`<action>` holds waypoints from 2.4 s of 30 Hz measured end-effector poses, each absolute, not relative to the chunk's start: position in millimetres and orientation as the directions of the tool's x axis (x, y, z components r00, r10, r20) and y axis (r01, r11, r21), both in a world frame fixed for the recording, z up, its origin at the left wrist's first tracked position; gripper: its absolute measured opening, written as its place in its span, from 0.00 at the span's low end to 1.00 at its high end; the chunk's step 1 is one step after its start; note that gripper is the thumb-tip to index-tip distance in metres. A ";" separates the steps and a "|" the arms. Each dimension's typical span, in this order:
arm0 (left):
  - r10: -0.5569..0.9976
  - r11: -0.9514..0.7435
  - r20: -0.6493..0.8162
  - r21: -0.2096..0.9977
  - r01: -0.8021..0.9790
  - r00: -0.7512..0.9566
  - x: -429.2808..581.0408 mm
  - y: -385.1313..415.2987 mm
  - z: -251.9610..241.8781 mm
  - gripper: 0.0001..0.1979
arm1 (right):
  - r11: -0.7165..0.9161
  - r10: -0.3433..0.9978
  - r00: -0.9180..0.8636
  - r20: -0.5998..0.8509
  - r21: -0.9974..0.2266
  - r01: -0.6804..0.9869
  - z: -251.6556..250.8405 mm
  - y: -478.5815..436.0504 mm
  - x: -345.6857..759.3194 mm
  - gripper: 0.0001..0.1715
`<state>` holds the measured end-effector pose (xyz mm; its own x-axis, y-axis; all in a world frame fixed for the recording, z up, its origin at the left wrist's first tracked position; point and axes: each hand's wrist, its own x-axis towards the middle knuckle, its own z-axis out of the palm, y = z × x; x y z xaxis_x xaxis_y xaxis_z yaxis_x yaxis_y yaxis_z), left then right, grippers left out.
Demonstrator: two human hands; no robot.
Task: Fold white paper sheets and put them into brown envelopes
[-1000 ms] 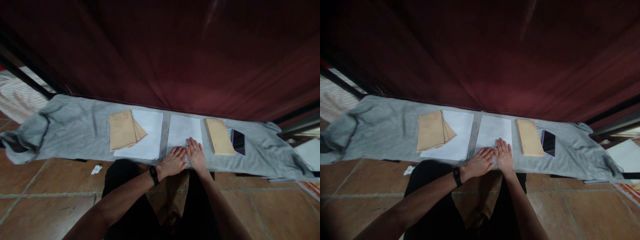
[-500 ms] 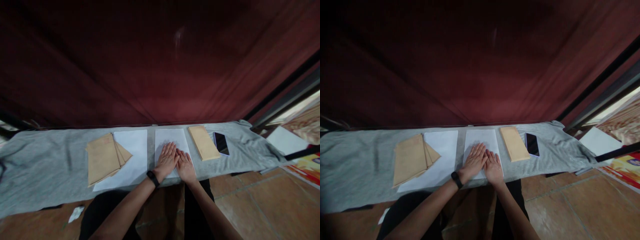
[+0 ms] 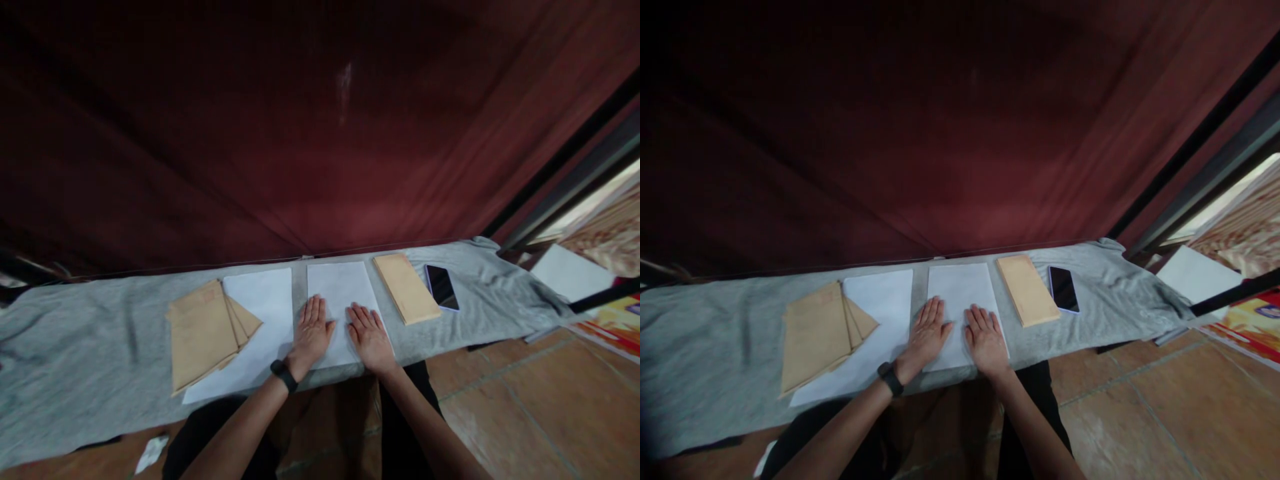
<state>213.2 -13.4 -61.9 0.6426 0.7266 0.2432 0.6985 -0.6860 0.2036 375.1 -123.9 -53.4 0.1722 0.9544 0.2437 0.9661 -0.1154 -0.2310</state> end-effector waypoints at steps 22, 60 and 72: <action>0.730 -0.675 0.304 0.176 0.717 0.613 204.7 -0.8 -52.7 0.20 | -0.021 0.980 0.054 0.191 -0.172 0.985 -51.7 -52.9 361.6 0.28; 0.636 -0.764 0.312 0.125 0.633 0.705 216.2 -19.8 -57.8 0.29 | -0.011 0.983 0.039 0.182 -0.151 0.989 -56.0 -49.8 384.0 0.28; 0.646 -0.755 0.280 0.098 0.649 0.710 216.1 -21.0 -54.1 0.31 | -0.256 0.933 0.271 0.236 -0.095 0.962 -70.9 -25.8 442.8 0.31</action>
<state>216.1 -21.0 -54.1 0.7098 0.6464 0.2800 0.6487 -0.7547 0.0978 442.8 -25.8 -70.9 0.2714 0.9331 0.2359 0.9621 -0.2557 -0.0954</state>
